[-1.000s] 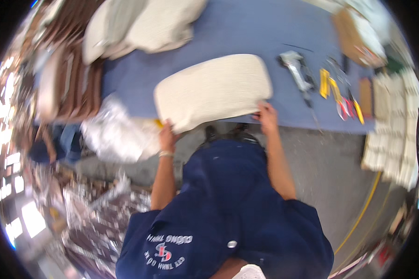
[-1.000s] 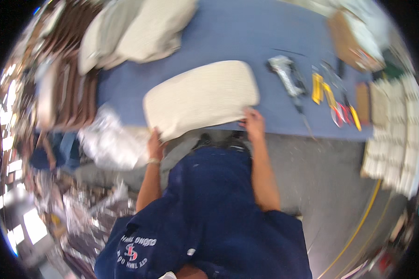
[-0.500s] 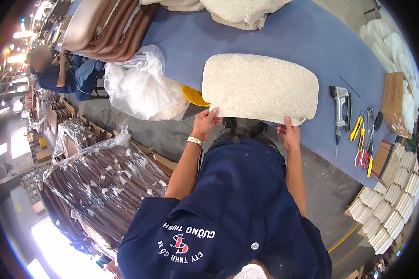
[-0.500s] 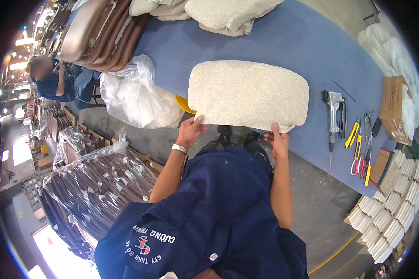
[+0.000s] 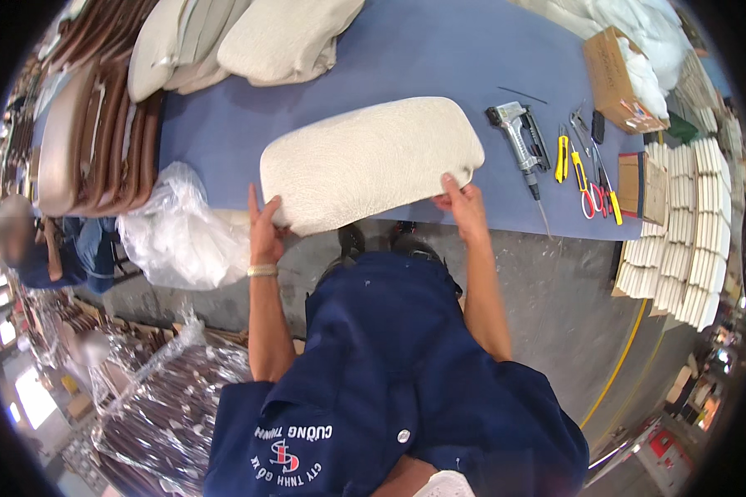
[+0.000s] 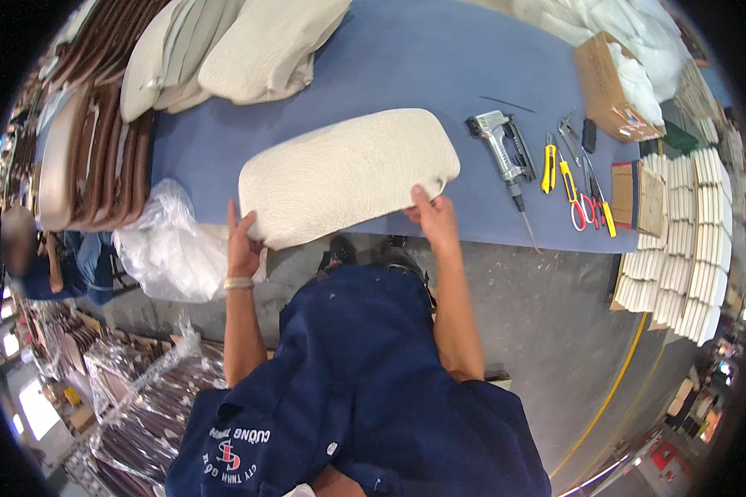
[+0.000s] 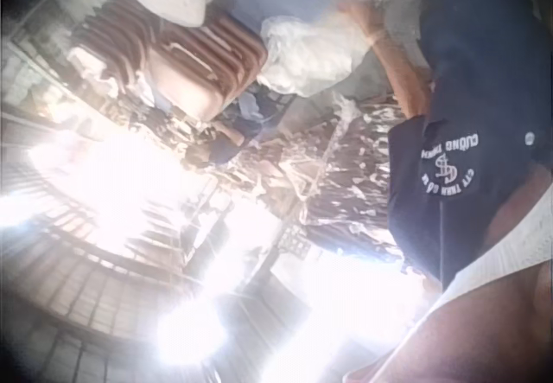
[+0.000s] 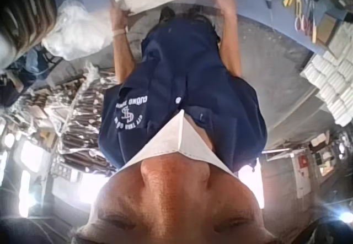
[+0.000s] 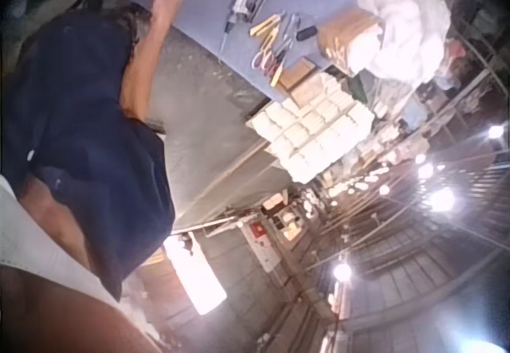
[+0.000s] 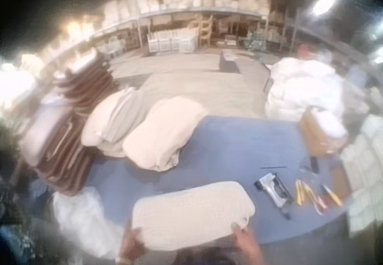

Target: The person repeatedly inserts white foam inserts into fabric covers, aligns the edges, and smooths the covers by hand. The person handles multiple covers and foam pieces one at a time on a blue worktable in a workshop setting.

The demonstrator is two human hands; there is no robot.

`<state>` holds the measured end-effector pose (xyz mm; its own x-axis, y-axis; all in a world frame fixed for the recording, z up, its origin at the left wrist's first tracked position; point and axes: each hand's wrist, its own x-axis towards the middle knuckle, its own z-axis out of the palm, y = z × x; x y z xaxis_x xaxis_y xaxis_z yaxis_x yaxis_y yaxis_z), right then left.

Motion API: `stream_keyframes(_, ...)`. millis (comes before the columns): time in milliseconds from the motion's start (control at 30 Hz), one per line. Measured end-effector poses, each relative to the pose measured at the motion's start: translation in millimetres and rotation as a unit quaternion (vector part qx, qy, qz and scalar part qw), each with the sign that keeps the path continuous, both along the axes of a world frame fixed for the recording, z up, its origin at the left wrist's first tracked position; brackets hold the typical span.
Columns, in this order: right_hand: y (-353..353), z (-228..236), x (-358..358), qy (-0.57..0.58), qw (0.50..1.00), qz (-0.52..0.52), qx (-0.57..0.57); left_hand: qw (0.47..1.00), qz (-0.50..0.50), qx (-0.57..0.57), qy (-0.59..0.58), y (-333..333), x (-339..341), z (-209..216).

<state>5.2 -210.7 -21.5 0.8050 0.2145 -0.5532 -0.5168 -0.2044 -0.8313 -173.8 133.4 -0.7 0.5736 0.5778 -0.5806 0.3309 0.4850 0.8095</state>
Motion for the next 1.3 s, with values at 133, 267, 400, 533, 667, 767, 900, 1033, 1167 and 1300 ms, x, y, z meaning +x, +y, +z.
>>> stream_keyframes(133, 1, 102, 52, -0.252, 0.96, 0.0, 0.124, 0.987, 0.002, -0.124, -0.1, -3, 38, 64)
stream_keyframes(267, -4, 65, 80, -0.263, 0.945, -0.189, 0.042, 0.962, 0.058, -0.232, -0.129, -1, 61, 75)
stream_keyframes(400, 40, 4, 55, 0.107, 0.944, -0.222, 0.219, 0.955, 0.057, -0.27, -0.111, 4, 54, 69)
stream_keyframes(533, 77, 6, 36, 0.157, 0.91, -0.139, 0.358, 0.95, 0.072, -0.289, -0.097, 1, 44, 60)
stream_keyframes(667, 89, 14, 53, 0.101, 0.895, -0.104, 0.423, 0.951, 0.068, -0.296, -0.06, -1, 32, 50)
stream_keyframes(767, 105, 26, 58, 0.033, 0.914, -0.07, 0.399, 0.953, 0.081, -0.288, -0.05, 0, 13, 28)
stream_keyframes(900, 118, 40, 51, -0.024, 0.921, -0.025, 0.389, 0.946, 0.066, -0.312, -0.061, -9, -16, 5)
stream_keyframes(1033, 128, 82, 59, -0.049, 0.898, -0.009, 0.437, 0.919, 0.019, -0.367, -0.143, -34, -36, -24)
stream_keyframes(1167, 121, 133, 98, -0.144, 0.907, 0.114, 0.38, 0.912, -0.186, -0.341, -0.133, -96, 19, 0)
stream_keyframes(1300, 108, 185, 95, -0.381, 0.857, 0.31, 0.155, 0.899, -0.054, -0.311, -0.304, -95, 108, 58)
